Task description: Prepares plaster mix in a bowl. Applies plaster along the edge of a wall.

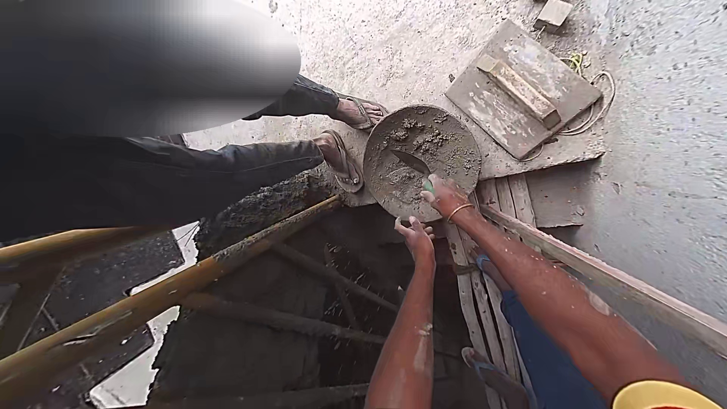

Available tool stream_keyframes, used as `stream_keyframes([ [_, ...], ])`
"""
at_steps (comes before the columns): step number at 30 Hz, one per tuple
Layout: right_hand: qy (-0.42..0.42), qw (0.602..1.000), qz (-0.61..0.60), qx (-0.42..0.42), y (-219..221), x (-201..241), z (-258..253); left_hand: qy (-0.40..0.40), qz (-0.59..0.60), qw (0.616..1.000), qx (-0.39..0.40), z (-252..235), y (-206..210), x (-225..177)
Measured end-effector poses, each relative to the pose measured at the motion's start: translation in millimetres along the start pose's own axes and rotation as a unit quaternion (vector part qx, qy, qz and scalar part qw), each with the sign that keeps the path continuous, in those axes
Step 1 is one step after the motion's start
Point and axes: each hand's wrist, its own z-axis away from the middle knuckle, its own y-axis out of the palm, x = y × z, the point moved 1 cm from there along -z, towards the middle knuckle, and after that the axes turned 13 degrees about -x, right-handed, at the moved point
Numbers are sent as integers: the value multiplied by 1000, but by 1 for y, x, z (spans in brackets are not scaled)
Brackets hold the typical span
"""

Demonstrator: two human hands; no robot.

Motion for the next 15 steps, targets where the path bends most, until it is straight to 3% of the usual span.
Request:
stream_keyframes([
  [2, -24, 994, 85, -65, -12, 8, -35, -64, 1, 998, -6, -48, -12, 3],
  [6, -21, 988, 130, -78, -5, 29, -71, -127, 131, 983, 0, -113, -13, -19],
  [9, 13, 993, 117, -31, 37, 19, -61, -138, 206, 969, 20, -132, 1, -37],
  [12, -7, 990, 132, 50, 79, 6, -26, -139, 210, 966, 54, -137, -9, -34],
  [15, -58, 976, 179, 111, 74, -7, -8, -145, 193, 967, 78, -137, -19, -32],
])
